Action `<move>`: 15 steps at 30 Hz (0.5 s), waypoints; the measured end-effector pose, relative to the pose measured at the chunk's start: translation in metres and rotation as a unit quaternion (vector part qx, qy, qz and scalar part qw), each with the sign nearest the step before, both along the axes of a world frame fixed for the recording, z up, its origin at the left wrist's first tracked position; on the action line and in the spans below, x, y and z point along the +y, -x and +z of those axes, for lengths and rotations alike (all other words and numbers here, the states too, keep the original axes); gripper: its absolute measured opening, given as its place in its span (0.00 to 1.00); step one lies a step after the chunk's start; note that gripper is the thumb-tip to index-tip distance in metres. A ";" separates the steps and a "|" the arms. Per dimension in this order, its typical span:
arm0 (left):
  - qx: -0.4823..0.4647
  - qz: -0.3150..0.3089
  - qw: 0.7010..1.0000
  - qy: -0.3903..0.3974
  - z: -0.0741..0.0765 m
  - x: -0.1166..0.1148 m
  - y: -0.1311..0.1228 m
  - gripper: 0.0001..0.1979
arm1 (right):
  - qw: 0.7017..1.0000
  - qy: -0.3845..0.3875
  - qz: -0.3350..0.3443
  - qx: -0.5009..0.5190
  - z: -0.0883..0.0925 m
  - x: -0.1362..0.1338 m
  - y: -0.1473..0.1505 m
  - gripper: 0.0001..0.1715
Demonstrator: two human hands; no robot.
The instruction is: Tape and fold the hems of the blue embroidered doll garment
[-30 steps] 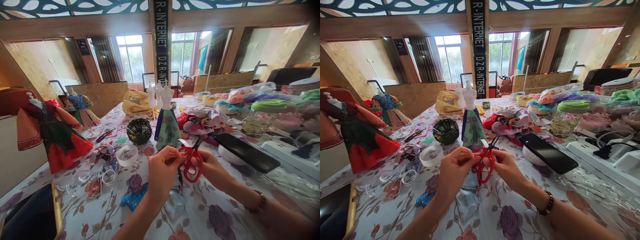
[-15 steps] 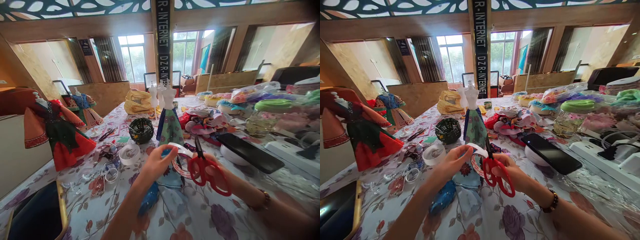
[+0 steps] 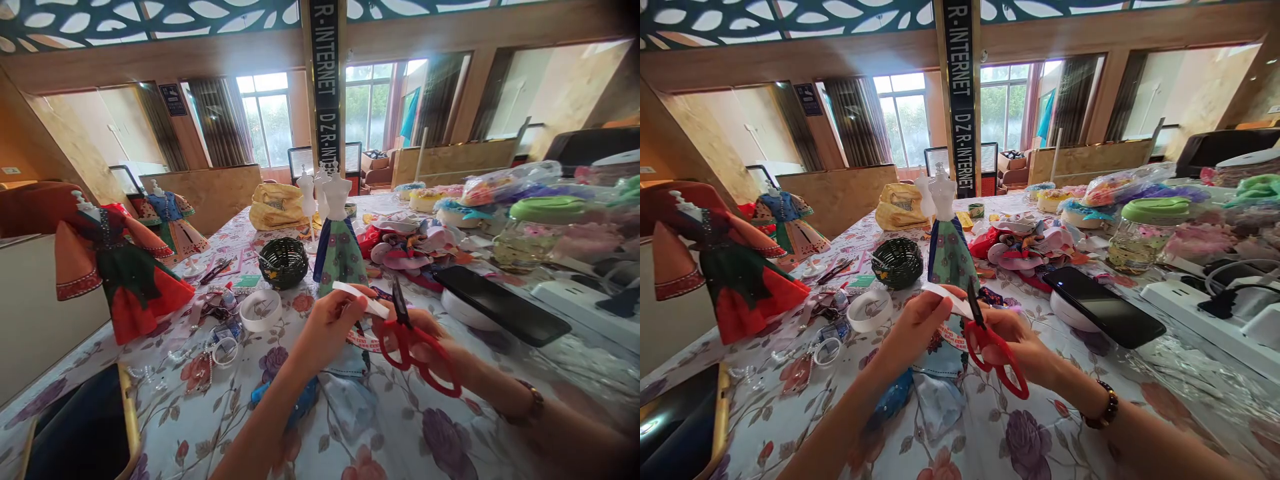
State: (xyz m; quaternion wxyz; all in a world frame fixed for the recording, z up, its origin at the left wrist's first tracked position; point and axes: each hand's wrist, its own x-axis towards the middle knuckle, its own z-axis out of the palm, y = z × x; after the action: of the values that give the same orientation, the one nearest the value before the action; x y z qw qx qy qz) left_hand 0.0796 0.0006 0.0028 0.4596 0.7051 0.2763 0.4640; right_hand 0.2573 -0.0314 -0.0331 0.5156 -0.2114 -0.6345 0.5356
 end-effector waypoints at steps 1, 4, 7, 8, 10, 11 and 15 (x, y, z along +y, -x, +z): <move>-0.019 0.012 1.000 0.000 0.000 0.000 0.000 0.15 | 0.999 -0.017 -0.027 -0.009 0.000 -0.001 0.001 0.17; -0.073 0.067 0.995 -0.011 -0.001 0.000 0.000 0.16 | 0.985 -0.089 -0.138 -0.061 0.004 -0.006 0.007 0.20; -0.100 0.110 0.988 -0.038 -0.001 -0.001 0.001 0.16 | 0.947 -0.144 -0.271 -0.096 0.009 -0.014 0.017 0.14; -0.100 0.123 0.986 -0.053 0.000 -0.002 0.002 0.16 | 0.942 -0.138 -0.292 -0.088 0.010 -0.017 0.021 0.11; -0.098 0.142 0.981 -0.084 0.000 -0.004 0.002 0.16 | 0.934 -0.137 -0.325 -0.061 0.010 -0.020 0.025 0.08; -0.098 0.148 0.979 -0.097 0.000 -0.004 0.003 0.16 | 0.934 -0.136 -0.328 -0.046 0.009 -0.021 0.026 0.08; -0.106 0.153 0.976 -0.118 -0.001 -0.004 0.003 0.15 | 0.955 -0.117 -0.269 -0.045 0.007 -0.023 0.028 0.14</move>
State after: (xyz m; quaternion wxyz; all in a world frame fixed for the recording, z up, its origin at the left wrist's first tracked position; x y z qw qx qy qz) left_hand 0.0763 -0.0035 0.0021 0.3236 0.6507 0.2742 0.6298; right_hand 0.2294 -0.0548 -0.0264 0.6329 -0.3362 -0.6346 0.2894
